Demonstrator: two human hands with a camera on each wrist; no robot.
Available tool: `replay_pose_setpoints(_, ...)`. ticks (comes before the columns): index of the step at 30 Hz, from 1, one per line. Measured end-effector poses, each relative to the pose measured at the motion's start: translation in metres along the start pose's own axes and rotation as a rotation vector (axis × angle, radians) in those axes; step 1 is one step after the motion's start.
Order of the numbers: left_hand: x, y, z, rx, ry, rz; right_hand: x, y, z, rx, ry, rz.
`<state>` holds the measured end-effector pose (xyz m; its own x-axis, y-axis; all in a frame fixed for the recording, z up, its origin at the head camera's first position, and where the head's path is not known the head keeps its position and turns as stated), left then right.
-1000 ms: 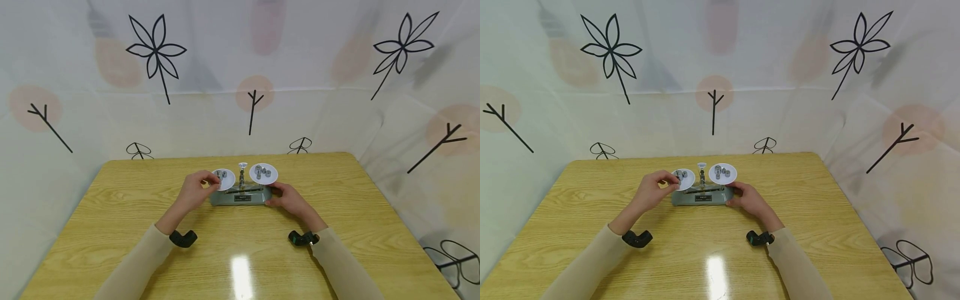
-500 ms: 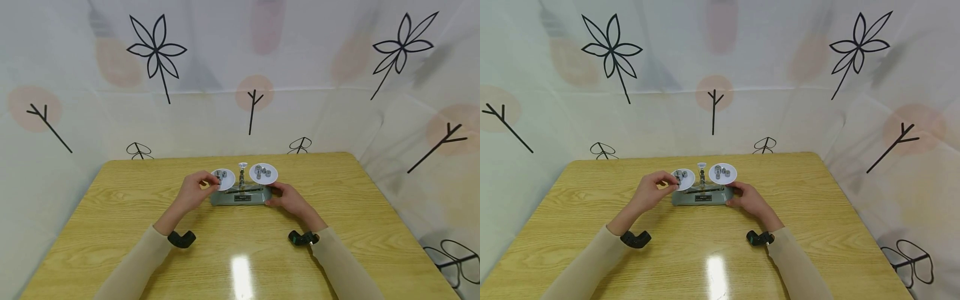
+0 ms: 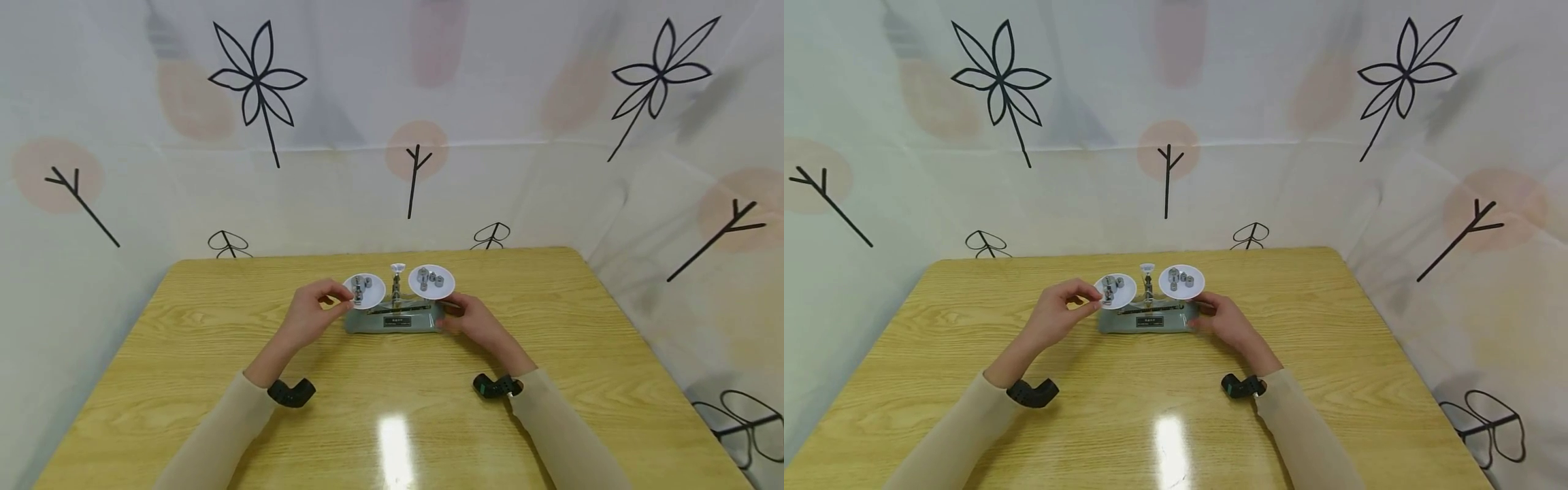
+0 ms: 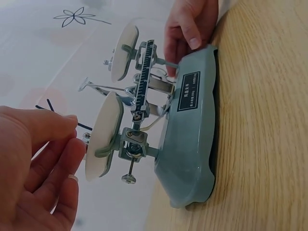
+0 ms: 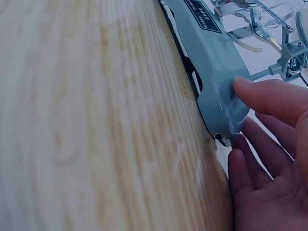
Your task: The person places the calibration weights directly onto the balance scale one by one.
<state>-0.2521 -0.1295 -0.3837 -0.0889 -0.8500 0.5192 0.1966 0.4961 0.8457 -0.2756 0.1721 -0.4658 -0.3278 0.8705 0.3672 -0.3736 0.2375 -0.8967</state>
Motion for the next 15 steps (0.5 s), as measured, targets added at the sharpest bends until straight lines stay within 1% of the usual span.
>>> replay_pose_setpoints(2,0.0,0.0,-0.002,-0.003,0.0,-0.007,0.001,0.004,0.001,0.0,0.011,0.013)
replay_pose_setpoints(5,0.0,0.0,-0.006,-0.001,-0.001,-0.019,0.003,0.002,0.001,0.002,0.022,0.022)
replay_pose_setpoints(8,-0.001,-0.003,-0.008,0.006,-0.01,-0.033,0.007,0.001,-0.002,-0.007,0.041,-0.01)
replay_pose_setpoints(11,-0.003,-0.007,-0.011,0.005,-0.024,-0.042,0.014,0.001,-0.007,-0.022,0.071,-0.064)
replay_pose_setpoints(15,-0.001,-0.012,-0.016,-0.004,-0.021,-0.036,0.022,-0.002,-0.014,-0.028,0.112,-0.106)
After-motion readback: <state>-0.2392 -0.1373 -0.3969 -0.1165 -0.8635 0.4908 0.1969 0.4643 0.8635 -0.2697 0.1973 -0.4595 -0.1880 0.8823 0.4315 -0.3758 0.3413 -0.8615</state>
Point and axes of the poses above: each hand's wrist, its own z-axis towards the middle knuckle, its own x-axis out of the back of the hand, y = z × x, the point moved 7 cm from there along z, towards the middle knuckle, and after that the axes turned 14 degrees about x, right-handed, at the moved point
